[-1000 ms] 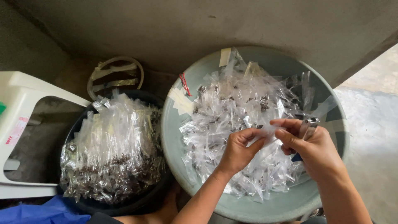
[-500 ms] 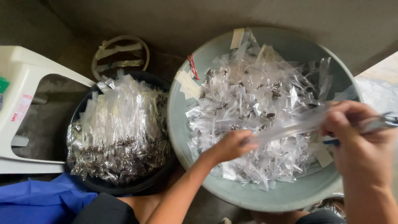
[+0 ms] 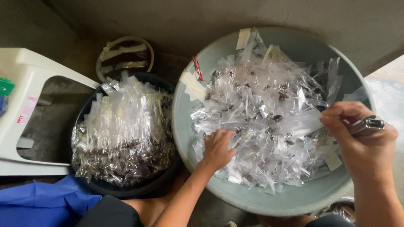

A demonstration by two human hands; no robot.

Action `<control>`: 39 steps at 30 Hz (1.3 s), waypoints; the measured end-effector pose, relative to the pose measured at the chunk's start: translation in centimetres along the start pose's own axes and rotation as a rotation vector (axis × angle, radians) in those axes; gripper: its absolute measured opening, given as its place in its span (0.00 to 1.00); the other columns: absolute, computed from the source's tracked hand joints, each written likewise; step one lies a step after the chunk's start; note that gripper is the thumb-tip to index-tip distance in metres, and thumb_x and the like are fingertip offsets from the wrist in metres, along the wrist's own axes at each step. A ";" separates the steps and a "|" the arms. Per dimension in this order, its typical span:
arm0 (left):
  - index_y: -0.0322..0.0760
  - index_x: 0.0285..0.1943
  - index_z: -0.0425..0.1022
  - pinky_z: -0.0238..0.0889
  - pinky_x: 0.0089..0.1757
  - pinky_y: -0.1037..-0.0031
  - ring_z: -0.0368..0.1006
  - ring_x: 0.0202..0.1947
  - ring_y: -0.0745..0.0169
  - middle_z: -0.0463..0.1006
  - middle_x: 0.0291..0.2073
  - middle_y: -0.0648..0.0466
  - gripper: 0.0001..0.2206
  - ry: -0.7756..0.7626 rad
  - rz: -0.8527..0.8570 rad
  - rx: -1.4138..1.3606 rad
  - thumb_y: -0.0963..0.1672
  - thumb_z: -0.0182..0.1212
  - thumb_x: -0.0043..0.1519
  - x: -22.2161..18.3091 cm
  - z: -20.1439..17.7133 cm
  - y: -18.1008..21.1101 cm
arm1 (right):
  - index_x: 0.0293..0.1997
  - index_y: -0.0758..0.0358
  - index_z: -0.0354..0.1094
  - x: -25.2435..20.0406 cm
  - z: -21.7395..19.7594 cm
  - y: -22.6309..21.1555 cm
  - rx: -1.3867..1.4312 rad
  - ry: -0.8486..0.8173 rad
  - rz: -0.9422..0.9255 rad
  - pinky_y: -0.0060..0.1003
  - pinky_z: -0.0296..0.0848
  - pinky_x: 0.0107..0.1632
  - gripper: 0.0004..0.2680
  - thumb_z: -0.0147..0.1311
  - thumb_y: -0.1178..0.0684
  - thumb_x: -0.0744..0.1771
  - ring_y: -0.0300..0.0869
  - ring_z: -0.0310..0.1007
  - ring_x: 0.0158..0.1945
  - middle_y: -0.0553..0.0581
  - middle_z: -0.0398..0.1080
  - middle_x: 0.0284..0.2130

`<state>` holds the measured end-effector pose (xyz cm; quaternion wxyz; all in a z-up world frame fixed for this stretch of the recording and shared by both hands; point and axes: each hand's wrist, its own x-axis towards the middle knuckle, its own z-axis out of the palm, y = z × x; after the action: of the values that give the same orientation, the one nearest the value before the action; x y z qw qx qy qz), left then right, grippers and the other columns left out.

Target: Trimming the excess plastic from the edges of small, pre-filled plastic bags using a nail clipper.

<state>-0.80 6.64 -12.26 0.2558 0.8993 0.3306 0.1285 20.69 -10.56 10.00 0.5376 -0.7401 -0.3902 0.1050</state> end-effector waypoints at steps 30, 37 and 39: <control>0.40 0.59 0.57 0.64 0.62 0.55 0.53 0.75 0.36 0.57 0.73 0.38 0.20 -0.209 0.209 -1.331 0.40 0.47 0.56 2.9 -10.8 12.0 | 0.27 0.78 0.76 0.9 3.8 0.1 0.434 -0.265 0.303 0.31 0.66 0.28 0.04 0.62 0.64 0.62 0.41 0.66 0.29 0.64 0.76 0.40; 0.36 0.43 0.73 0.62 0.29 0.78 0.64 0.23 0.71 0.67 0.22 0.59 0.16 -0.416 -0.006 -1.215 0.51 0.46 0.73 1.4 -9.1 13.1 | 0.34 0.75 0.77 1.7 4.0 0.6 0.301 -0.168 0.309 0.29 0.61 0.24 0.02 0.62 0.65 0.63 0.37 0.63 0.23 0.58 0.73 0.27; 0.41 0.36 0.71 0.49 0.21 0.79 0.55 0.15 0.75 0.63 0.15 0.63 0.17 -0.339 -0.027 -1.145 0.50 0.45 0.74 1.2 -9.0 13.0 | 0.58 0.67 0.70 2.0 4.3 0.8 0.801 -0.246 0.382 0.27 0.57 0.21 0.18 0.61 0.64 0.61 0.32 0.60 0.22 0.51 0.67 0.35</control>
<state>3.40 2.38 2.39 0.7508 0.6219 0.1748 0.1376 19.93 -6.18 8.08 0.7020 -0.5147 -0.2363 0.4318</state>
